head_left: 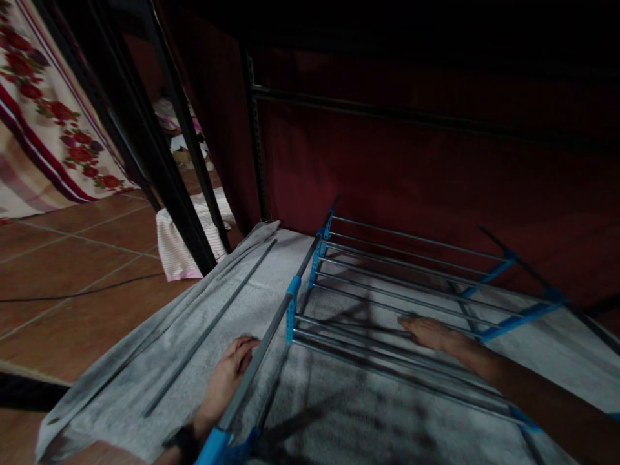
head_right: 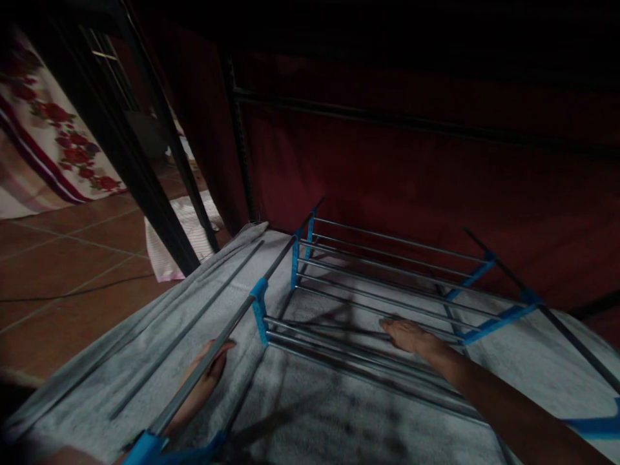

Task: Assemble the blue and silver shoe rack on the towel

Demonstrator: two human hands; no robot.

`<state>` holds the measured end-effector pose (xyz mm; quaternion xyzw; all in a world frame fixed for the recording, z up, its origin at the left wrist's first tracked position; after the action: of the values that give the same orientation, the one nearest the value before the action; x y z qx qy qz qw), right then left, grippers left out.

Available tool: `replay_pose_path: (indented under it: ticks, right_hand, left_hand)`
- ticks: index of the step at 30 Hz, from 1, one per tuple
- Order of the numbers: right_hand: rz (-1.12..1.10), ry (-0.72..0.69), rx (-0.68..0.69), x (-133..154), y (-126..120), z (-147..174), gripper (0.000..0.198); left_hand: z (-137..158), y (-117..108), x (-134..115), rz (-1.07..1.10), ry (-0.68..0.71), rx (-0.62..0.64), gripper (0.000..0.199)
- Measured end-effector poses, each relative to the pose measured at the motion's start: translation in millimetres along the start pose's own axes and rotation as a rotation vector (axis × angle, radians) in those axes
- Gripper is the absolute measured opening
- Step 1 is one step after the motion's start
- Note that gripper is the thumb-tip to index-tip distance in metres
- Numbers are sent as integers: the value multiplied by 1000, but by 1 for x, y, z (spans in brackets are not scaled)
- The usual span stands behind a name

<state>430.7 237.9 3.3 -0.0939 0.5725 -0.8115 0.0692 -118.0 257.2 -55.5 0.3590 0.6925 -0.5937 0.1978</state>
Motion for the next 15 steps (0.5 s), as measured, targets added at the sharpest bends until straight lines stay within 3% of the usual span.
replay_pose_path:
  ticks: [2,11,15]
  right_hand:
    - [42,27,23,-1,-9,2,51]
    - [52,-23,-197,9,-76,30,35]
    - [84,4,-284,21,-85,56,33]
  left_hand:
    - [-1,2,2,-20,30,-1,39]
    - [-1,19,29,-136,222,-56,34]
    - [-3,16,23,-129,260,-62,32]
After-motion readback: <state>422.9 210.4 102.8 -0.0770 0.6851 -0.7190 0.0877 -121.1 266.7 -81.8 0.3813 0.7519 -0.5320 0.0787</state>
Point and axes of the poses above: each hand's wrist, its own z-axis away from the middle knuckle, its own y-axis out of the palm, x = y × z, the point moved 1 cm from there along -z, towards the middle knuckle, and after that the axes turned 1 degree about x, right-handed, at the moved point
